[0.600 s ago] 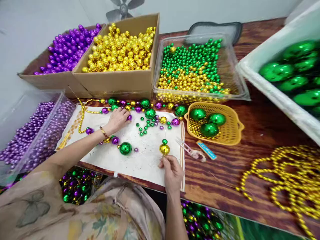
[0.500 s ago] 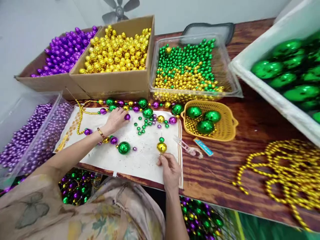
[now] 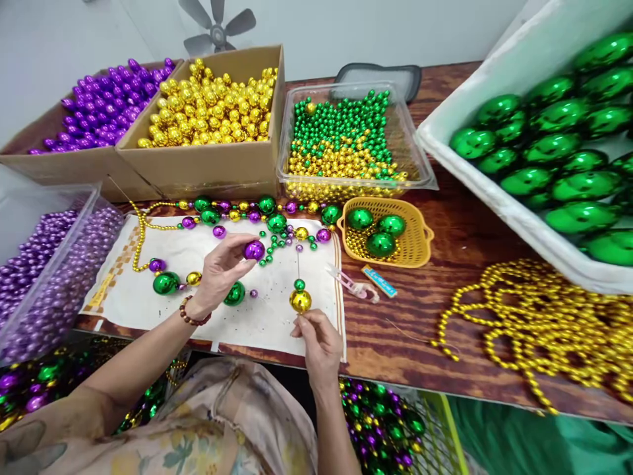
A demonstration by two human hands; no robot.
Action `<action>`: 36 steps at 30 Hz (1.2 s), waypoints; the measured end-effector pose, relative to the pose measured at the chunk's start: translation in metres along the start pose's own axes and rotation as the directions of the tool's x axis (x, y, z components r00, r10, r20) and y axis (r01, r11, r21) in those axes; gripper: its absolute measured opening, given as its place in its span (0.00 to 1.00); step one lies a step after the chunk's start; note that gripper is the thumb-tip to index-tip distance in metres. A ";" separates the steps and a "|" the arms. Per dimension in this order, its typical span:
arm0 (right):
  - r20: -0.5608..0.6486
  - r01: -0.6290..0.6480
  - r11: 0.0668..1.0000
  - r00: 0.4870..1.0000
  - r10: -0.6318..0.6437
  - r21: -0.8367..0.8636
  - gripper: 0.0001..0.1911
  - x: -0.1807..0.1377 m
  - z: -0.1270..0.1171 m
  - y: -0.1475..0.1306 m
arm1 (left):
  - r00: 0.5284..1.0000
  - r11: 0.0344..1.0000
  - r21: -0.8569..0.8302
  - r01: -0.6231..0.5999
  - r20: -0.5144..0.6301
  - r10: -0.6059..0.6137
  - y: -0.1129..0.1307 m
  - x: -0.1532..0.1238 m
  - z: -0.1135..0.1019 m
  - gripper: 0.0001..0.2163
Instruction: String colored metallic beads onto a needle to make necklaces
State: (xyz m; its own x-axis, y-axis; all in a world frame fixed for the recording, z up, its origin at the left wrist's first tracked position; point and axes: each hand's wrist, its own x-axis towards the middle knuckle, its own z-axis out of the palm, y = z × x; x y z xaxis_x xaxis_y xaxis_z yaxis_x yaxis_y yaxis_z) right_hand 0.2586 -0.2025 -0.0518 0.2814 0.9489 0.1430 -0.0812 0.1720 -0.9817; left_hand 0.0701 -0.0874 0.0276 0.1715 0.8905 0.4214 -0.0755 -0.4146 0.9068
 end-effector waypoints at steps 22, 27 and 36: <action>0.215 0.097 0.988 0.974 -0.070 -0.118 0.09 -0.029 0.009 -0.002 | 0.878 0.723 -0.566 0.396 0.003 -0.478 0.028 0.018 0.014 0.13; 0.211 0.082 0.987 0.976 -0.052 -0.136 0.09 -0.029 0.009 -0.001 | 0.857 0.682 -0.590 0.432 0.033 -0.514 0.028 0.017 0.015 0.13; 0.205 0.056 0.989 0.978 -0.027 -0.137 0.09 -0.028 0.011 -0.002 | 0.874 0.728 -0.528 0.436 0.056 -0.482 0.021 0.015 0.012 0.15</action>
State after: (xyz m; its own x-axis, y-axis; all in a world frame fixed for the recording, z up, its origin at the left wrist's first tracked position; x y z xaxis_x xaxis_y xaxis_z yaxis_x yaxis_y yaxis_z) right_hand 0.2406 -0.2265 -0.0528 0.0816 0.9779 0.1925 0.0668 0.1873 -0.9800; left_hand 0.0828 -0.0843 0.0527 0.2416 0.9679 -0.0693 -0.4992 0.1853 0.8464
